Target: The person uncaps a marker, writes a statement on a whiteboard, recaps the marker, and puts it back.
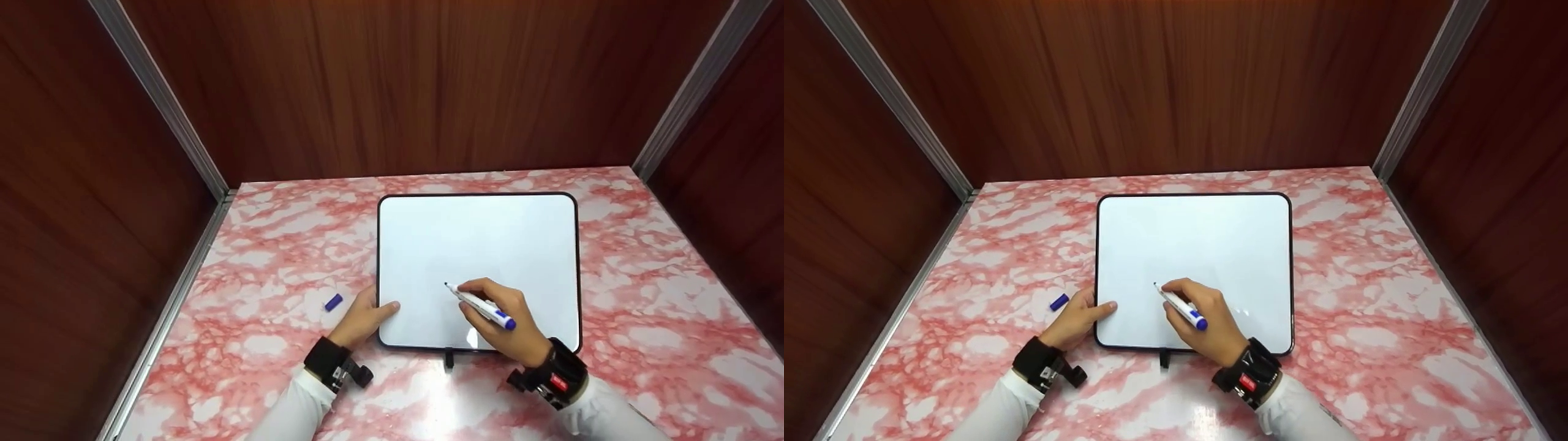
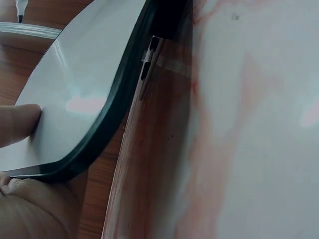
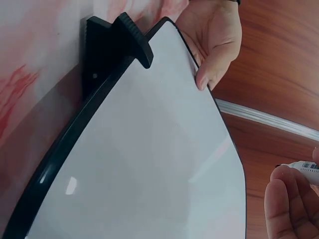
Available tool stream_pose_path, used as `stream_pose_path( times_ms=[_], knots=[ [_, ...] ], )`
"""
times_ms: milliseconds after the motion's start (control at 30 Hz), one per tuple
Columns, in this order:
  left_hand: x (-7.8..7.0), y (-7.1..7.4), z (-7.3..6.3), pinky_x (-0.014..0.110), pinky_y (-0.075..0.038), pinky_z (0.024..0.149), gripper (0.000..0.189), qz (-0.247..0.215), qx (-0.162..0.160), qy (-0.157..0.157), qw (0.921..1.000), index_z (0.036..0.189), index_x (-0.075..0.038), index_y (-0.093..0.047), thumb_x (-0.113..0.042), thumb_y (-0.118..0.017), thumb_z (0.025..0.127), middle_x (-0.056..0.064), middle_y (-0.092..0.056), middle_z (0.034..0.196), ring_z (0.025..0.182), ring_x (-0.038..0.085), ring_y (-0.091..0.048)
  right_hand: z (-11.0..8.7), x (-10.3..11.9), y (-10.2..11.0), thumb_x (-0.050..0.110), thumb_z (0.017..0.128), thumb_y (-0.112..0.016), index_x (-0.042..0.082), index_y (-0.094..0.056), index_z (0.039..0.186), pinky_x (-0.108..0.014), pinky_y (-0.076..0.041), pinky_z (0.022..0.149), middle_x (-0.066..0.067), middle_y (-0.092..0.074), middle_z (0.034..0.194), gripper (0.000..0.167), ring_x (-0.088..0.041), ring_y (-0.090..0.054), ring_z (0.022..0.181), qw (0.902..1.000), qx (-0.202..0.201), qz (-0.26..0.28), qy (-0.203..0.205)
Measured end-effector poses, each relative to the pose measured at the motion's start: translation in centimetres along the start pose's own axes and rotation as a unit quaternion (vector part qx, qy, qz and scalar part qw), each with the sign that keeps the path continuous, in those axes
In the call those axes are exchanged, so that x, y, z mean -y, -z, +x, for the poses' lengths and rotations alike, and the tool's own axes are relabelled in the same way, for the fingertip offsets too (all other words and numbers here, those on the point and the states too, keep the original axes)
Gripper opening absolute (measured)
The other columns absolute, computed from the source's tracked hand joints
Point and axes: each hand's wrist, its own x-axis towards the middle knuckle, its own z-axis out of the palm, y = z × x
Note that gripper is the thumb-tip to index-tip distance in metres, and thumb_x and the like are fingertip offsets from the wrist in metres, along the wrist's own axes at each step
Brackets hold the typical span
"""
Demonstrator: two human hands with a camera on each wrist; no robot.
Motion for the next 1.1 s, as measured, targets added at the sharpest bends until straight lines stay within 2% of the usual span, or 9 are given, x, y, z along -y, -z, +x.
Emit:
stream_pose_path(
  times_ms=[167,367,433,700,900,1100],
  knots=[
    [0.0,0.0,-0.1,0.044,-0.055,0.085,0.039,-0.016,0.014,0.004,0.9998,0.131,0.008,-0.047,0.003,-0.056,0.093,0.023,-0.063,0.118,0.102,0.032,-0.065,-0.1,-2.4,-1.8,-0.014,0.073,-0.073,-0.002,-0.067,0.102,-0.017,-0.046,0.054,-0.006,-0.068,0.085,0.031,-0.013,-0.058,0.061,0.9999,0.006,0.009,-0.010],
    [0.0,0.1,-0.1,0.044,-0.056,0.083,0.041,0.000,0.011,0.009,0.9999,0.133,0.003,-0.049,0.000,-0.057,0.093,0.019,-0.063,0.120,0.103,0.032,-0.065,0.7,-4.4,-3.4,-0.004,0.081,-0.073,0.006,-0.069,0.107,-0.019,-0.052,0.064,-0.003,-0.071,0.096,0.028,-0.013,-0.064,0.074,0.9994,0.019,0.006,-0.028],
    [0.0,0.1,-0.1,0.043,-0.055,0.085,0.042,-0.002,0.012,0.008,0.9999,0.134,0.003,-0.048,0.000,-0.057,0.093,0.019,-0.063,0.121,0.105,0.031,-0.064,1.2,-4.8,-3.8,-0.003,0.082,-0.072,0.006,-0.070,0.107,-0.019,-0.052,0.065,-0.002,-0.071,0.096,0.027,-0.013,-0.065,0.075,0.9992,0.020,0.005,-0.034],
    [0.1,0.1,0.1,0.042,-0.053,0.089,0.043,-0.021,0.038,-0.008,0.9990,0.136,0.004,-0.045,0.002,-0.053,0.094,0.020,-0.061,0.124,0.109,0.031,-0.062,4.7,-2.0,-4.0,-0.011,0.075,-0.074,-0.006,-0.068,0.097,-0.019,-0.051,0.063,-0.016,-0.070,0.088,0.023,-0.022,-0.065,0.070,0.9987,-0.004,0.008,-0.050],
    [0.0,0.1,-0.1,0.042,-0.053,0.090,0.044,-0.026,0.034,-0.003,0.9991,0.137,0.005,-0.044,0.003,-0.052,0.094,0.020,-0.061,0.123,0.108,0.031,-0.062,5.0,-4.0,-5.2,-0.008,0.079,-0.073,-0.005,-0.069,0.098,-0.020,-0.051,0.062,-0.015,-0.071,0.090,0.019,-0.021,-0.066,0.072,0.9979,-0.014,0.002,-0.063],
    [0.0,0.3,-0.1,0.042,-0.051,0.093,0.046,-0.037,0.035,-0.003,0.9987,0.138,0.007,-0.043,0.005,-0.050,0.093,0.022,-0.059,0.126,0.111,0.031,-0.061,5.2,-6.5,-6.3,0.002,0.082,-0.075,0.003,-0.070,0.101,-0.023,-0.054,0.064,-0.003,-0.072,0.094,0.020,-0.014,-0.067,0.076,0.9966,-0.003,0.003,-0.083]
  ],
)
